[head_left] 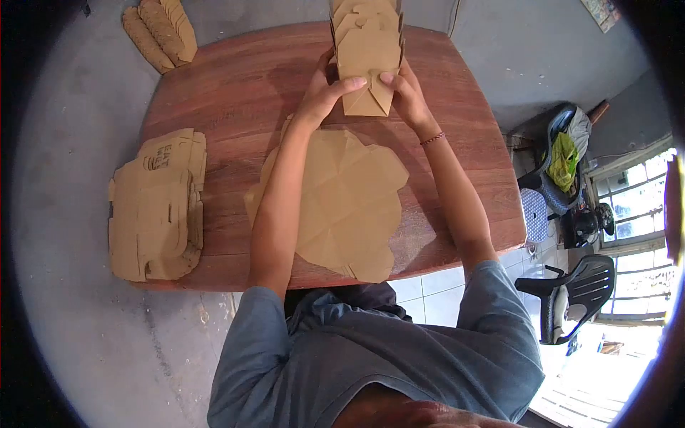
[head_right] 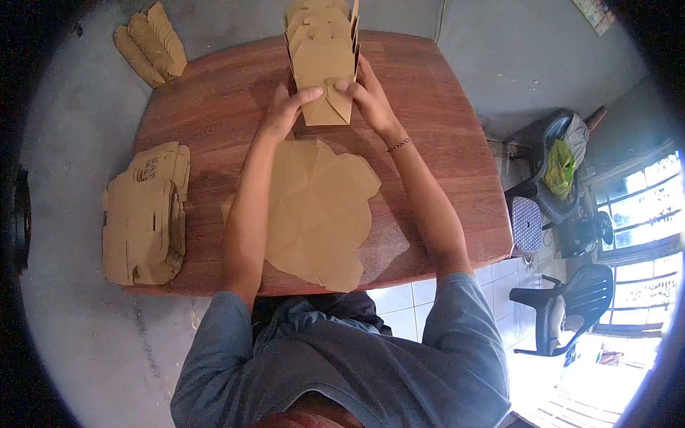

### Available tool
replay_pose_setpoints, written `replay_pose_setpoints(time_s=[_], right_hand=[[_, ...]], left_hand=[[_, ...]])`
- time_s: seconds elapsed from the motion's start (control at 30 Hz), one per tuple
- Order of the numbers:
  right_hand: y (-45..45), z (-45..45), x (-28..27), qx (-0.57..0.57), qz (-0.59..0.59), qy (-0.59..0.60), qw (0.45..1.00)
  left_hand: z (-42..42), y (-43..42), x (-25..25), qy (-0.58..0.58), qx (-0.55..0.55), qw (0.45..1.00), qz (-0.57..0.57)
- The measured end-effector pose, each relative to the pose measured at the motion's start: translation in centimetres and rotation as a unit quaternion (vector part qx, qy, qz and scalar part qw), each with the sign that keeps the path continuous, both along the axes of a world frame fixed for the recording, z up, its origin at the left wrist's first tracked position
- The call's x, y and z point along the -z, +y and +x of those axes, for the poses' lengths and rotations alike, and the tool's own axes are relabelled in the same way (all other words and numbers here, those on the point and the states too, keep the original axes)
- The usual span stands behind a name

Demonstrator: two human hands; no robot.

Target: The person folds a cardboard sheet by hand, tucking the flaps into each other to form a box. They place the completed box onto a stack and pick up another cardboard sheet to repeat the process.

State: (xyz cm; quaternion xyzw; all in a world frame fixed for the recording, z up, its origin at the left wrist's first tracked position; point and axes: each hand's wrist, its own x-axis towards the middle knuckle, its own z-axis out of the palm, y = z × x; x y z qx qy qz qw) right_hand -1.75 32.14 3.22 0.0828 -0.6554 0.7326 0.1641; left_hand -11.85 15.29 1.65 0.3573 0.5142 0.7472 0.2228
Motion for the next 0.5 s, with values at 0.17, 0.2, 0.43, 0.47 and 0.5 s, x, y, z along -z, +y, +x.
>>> replay_pose_setpoints(time_s=[0.17,0.2,0.43,0.47,0.5], right_hand=[[-1.9,1.1,-2.1,0.064,0.023,0.059,0.996],[-1.9,1.2,-2.0,0.064,0.023,0.058,0.996],[-3.0,2.2,-3.0,0.046,-0.013,0.105,0.993],[-3.2,2.5,-3.5,0.036,-0.016,0.093,0.995],[-3.1,2.6,-3.7,0.036,-0.016,0.094,0.995]], left_hand=[[2.6,-0.9,-3.8,0.042,-0.013,0.997,0.057],[2.9,-1.0,-4.2,0.060,-0.021,0.996,0.059],[3.7,-1.3,-5.1,0.105,-0.047,0.992,0.054],[3.8,-1.4,-5.3,0.110,-0.052,0.990,0.071],[3.8,-1.5,-5.4,0.116,-0.058,0.988,0.087]])
